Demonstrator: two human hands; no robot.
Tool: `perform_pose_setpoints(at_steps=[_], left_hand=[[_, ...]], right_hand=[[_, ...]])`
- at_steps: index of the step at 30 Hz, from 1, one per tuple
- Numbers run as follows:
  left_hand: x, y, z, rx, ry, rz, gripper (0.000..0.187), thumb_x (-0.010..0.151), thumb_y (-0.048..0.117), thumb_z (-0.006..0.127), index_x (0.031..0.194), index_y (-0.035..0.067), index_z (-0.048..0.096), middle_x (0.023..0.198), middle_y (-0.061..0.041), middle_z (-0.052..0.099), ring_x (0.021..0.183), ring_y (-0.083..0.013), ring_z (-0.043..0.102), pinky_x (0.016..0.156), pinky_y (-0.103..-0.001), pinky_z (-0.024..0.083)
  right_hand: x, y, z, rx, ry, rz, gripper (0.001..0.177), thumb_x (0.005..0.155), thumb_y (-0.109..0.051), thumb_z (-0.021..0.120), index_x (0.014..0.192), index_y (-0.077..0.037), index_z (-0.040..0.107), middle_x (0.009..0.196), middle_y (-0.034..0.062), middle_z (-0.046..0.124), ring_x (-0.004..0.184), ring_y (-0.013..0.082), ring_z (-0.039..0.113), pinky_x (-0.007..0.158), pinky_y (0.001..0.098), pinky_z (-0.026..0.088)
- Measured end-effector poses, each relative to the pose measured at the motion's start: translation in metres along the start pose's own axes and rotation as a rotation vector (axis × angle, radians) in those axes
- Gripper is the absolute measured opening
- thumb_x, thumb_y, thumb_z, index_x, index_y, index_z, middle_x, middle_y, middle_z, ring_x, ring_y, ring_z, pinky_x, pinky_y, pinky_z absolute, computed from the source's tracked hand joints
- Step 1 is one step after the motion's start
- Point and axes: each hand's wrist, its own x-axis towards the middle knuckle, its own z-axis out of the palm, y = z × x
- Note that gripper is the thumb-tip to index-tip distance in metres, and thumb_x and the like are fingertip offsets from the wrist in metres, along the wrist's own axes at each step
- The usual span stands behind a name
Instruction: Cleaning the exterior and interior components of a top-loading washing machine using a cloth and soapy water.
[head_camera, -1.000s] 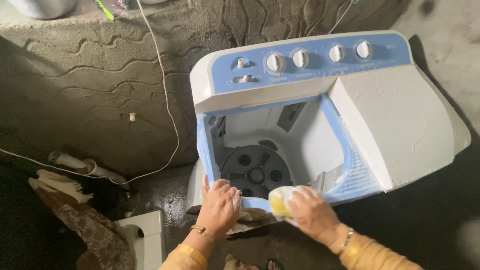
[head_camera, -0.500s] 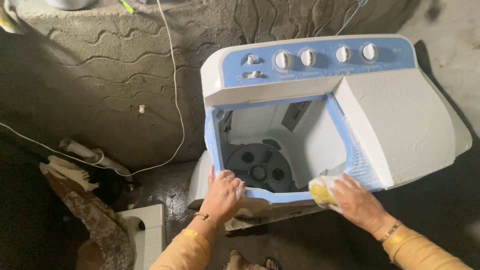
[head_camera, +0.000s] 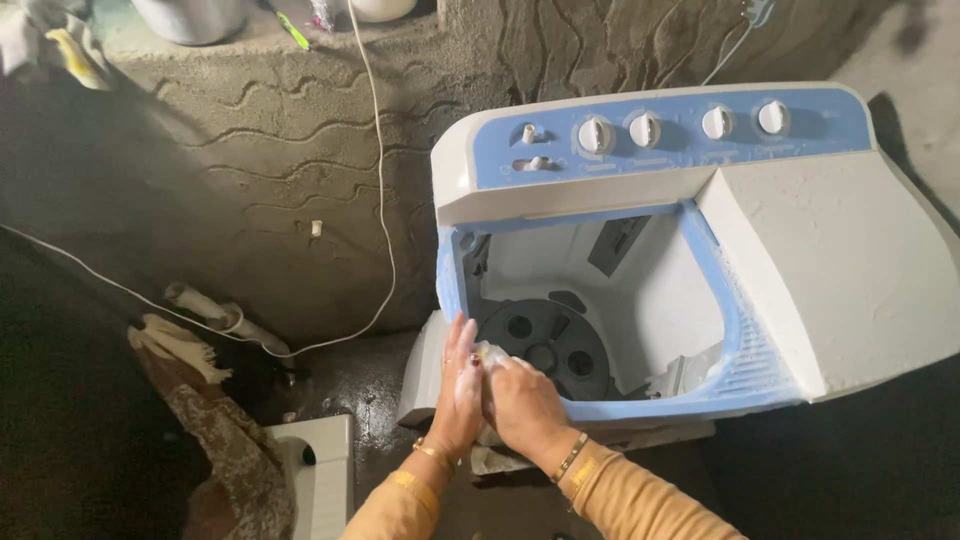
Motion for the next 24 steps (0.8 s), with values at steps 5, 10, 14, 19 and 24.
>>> perform_pose_setpoints(at_steps=[5, 10, 14, 19, 24], left_hand=[[0.005, -0.001, -0.002, -0.682, 0.175, -0.44, 0.063, 0.105, 0.041, 0.033, 0.16, 0.012, 0.027, 0.165, -0.01, 0.032, 0.151, -0.0263, 0.032, 0.121, -0.037, 0.024], [0.029, -0.01, -0.007, -0.69, 0.234, -0.584, 0.067, 0.102, 0.046, 0.033, 0.159, 0.012, 0.029, 0.165, -0.008, 0.036, 0.151, -0.0235, 0.033, 0.121, -0.034, 0.023], [0.04, -0.028, 0.011, -0.057, 0.207, -0.4, 0.066, 0.106, 0.043, 0.035, 0.156, 0.001, 0.03, 0.166, -0.018, 0.029, 0.154, -0.0299, 0.027, 0.123, -0.037, 0.02], [0.065, -0.007, 0.014, 0.397, 0.177, -0.311, 0.059, 0.106, 0.033, 0.043, 0.151, -0.005, 0.036, 0.165, -0.027, 0.026, 0.152, -0.0388, 0.028, 0.122, -0.041, 0.025], [0.102, 0.025, 0.017, 0.736, 0.142, -0.25, 0.074, 0.085, 0.018, 0.063, 0.144, -0.013, 0.032, 0.152, -0.038, 0.029, 0.142, -0.0471, 0.032, 0.113, -0.045, 0.034]], right_hand=[[0.035, -0.001, 0.034, 0.177, -0.022, 0.158, 0.034, 0.084, -0.018, 0.067, 0.111, 0.003, 0.062, 0.115, 0.0256, 0.065, 0.111, 0.044, 0.061, 0.094, 0.0497, 0.05], [0.111, 0.035, 0.072, 0.412, -0.005, 0.188, 0.031, 0.088, -0.016, 0.063, 0.111, 0.005, 0.064, 0.108, 0.0282, 0.069, 0.105, 0.0438, 0.067, 0.09, 0.0474, 0.054], [0.148, 0.076, 0.061, 0.838, 0.027, 0.281, 0.029, 0.084, -0.012, 0.066, 0.108, 0.004, 0.069, 0.097, 0.0186, 0.076, 0.089, 0.0304, 0.074, 0.079, 0.0402, 0.059], [0.138, 0.158, -0.006, 0.903, 0.217, 0.369, 0.033, 0.086, -0.022, 0.076, 0.108, 0.002, 0.067, 0.095, 0.0138, 0.076, 0.082, 0.0216, 0.073, 0.072, 0.036, 0.061], [0.133, 0.259, -0.041, 0.203, 0.669, 0.278, 0.04, 0.093, -0.021, 0.065, 0.123, 0.002, 0.052, 0.122, 0.0169, 0.058, 0.11, 0.0331, 0.06, 0.093, 0.0464, 0.053]])
